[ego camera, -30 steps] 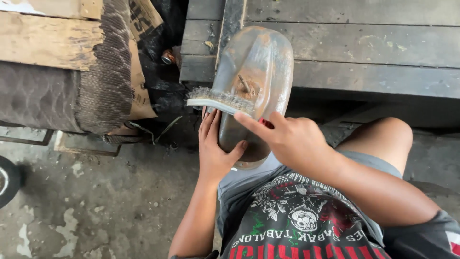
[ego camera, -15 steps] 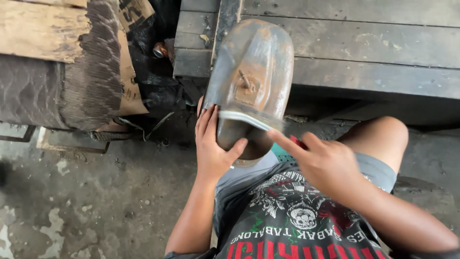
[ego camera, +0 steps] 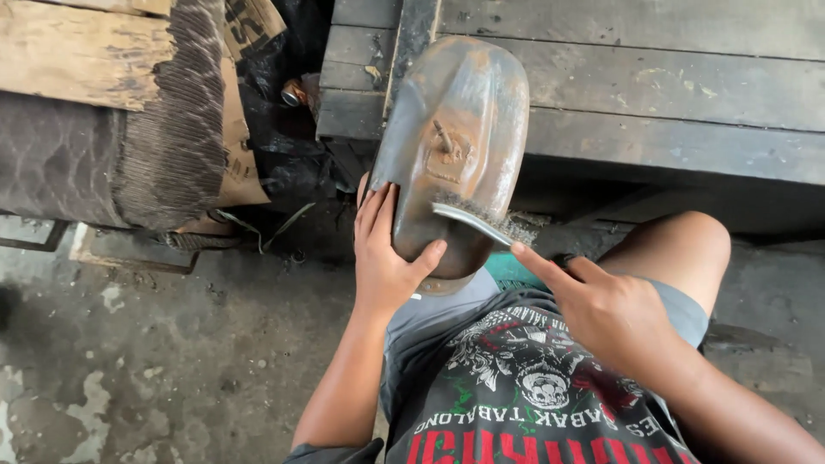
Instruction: Scrubbing a motorcycle fuel tank with a wire brush to remove rust and debris
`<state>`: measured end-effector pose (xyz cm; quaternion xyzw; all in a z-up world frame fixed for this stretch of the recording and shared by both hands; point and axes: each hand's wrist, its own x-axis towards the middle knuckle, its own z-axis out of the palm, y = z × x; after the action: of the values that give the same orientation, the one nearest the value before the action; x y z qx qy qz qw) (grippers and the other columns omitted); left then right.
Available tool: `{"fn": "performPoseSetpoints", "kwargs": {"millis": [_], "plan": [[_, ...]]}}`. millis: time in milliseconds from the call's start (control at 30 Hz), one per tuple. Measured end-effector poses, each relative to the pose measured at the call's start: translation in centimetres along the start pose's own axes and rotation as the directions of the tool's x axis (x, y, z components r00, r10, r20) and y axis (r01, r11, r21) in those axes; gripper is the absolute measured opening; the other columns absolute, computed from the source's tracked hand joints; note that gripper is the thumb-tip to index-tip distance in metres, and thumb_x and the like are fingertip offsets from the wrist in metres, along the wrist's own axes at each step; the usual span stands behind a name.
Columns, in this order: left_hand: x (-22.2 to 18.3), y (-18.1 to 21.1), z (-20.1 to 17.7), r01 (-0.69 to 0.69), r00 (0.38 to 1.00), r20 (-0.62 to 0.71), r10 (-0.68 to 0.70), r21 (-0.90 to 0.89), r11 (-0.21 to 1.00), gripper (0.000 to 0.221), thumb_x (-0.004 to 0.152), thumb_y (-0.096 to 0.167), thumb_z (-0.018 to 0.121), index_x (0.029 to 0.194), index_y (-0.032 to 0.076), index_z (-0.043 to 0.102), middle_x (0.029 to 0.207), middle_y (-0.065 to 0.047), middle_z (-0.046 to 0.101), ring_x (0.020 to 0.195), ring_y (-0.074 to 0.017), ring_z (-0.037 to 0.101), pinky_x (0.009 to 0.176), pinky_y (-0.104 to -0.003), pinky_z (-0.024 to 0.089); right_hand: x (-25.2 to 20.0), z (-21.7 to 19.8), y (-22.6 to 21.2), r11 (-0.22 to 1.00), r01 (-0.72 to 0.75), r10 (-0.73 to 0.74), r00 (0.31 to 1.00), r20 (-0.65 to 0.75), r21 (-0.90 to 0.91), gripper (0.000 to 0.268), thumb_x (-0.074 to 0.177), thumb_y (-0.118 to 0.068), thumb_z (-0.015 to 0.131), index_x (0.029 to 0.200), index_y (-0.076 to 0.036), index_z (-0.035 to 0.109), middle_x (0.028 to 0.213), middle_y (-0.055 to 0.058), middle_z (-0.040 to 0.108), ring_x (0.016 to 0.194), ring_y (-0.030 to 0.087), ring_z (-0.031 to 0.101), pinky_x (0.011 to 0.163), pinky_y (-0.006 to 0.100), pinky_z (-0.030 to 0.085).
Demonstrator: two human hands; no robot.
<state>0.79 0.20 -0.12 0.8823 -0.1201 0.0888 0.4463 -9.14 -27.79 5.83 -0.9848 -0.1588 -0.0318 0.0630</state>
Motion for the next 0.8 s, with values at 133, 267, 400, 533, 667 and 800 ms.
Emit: {"fn": "performPoseSetpoints", "kwargs": {"millis": [133,267,400,533,667,800], "plan": [[0.2,0.4,-0.1,-0.027,1.000,-0.010,0.027,0.001,1.000,0.090,0.084,0.059,0.068,0.148,-0.001,0.048,0.154,-0.019,0.046,0.146,-0.0361,0.039,0.120,-0.055,0.034,1.4,0.0,-0.5,0.999,-0.044,0.045,0.999,0.027,-0.016,0.078,0.086,-0.009,0.055,0.156,-0.042,0.043,0.072,-0.002,0.046,0.038,0.032,0.047,0.032,0.046,0.036],[0.3,0.6,-0.4,-0.033,0.999,0.003,0.033,-0.004,0.999,0.091,0.082,0.057,0.070,0.147,-0.003,0.047,0.153,-0.021,0.044,0.152,-0.0377,0.031,0.123,-0.053,0.031,4.8,-0.1,-0.7,0.991,0.127,-0.131,0.987,-0.092,-0.048,0.078,0.086,-0.004,0.056,0.154,-0.040,0.047,0.074,0.000,0.045,0.035,0.026,0.043,0.032,0.043,0.036],[0.2,0.3,-0.4,-0.049,0.999,0.000,0.049,-0.012,0.999,0.089,0.082,0.050,0.074,0.147,-0.004,0.046,0.155,-0.020,0.044,0.154,-0.0383,0.029,0.123,-0.053,0.031,5.9,0.0,1.5,0.960,0.268,-0.279,0.946,-0.167,-0.085,0.072,0.087,0.001,0.054,0.151,-0.033,0.054,0.069,-0.003,0.044,0.045,0.022,0.044,0.045,0.038,0.041],[-0.2,-1.6,0.7,-0.060,0.996,-0.071,0.056,-0.054,0.997,0.100,0.072,0.058,0.083,0.148,0.000,0.052,0.149,-0.023,0.050,0.142,-0.0489,0.042,0.117,-0.060,0.033,3.9,3.2,5.1,0.978,0.194,-0.208,0.928,-0.309,-0.076,0.056,0.101,-0.018,0.042,0.153,-0.035,0.055,0.071,-0.002,0.054,0.054,0.022,0.058,0.062,0.035,0.053],[-0.1,-1.4,0.9,-0.057,0.995,-0.082,0.052,-0.059,0.997,0.100,0.073,0.057,0.083,0.149,0.000,0.052,0.150,-0.022,0.049,0.142,-0.0490,0.041,0.117,-0.061,0.033,2.6,4.1,4.4,0.970,-0.095,0.110,0.992,-0.056,0.224,0.065,0.096,-0.031,0.056,0.160,-0.034,0.044,0.079,0.007,0.066,0.064,0.033,0.068,0.059,0.047,0.055],[-0.2,-1.3,0.8,-0.035,0.997,-0.076,0.031,-0.053,0.998,0.100,0.072,0.057,0.083,0.149,0.001,0.051,0.151,-0.022,0.047,0.143,-0.0481,0.040,0.117,-0.060,0.031,5.0,2.7,0.5,0.571,-0.214,0.252,0.964,0.079,0.792,0.074,0.093,-0.003,0.054,0.162,-0.016,0.032,0.066,0.008,0.069,0.049,0.025,0.070,0.049,0.038,0.058]]}}
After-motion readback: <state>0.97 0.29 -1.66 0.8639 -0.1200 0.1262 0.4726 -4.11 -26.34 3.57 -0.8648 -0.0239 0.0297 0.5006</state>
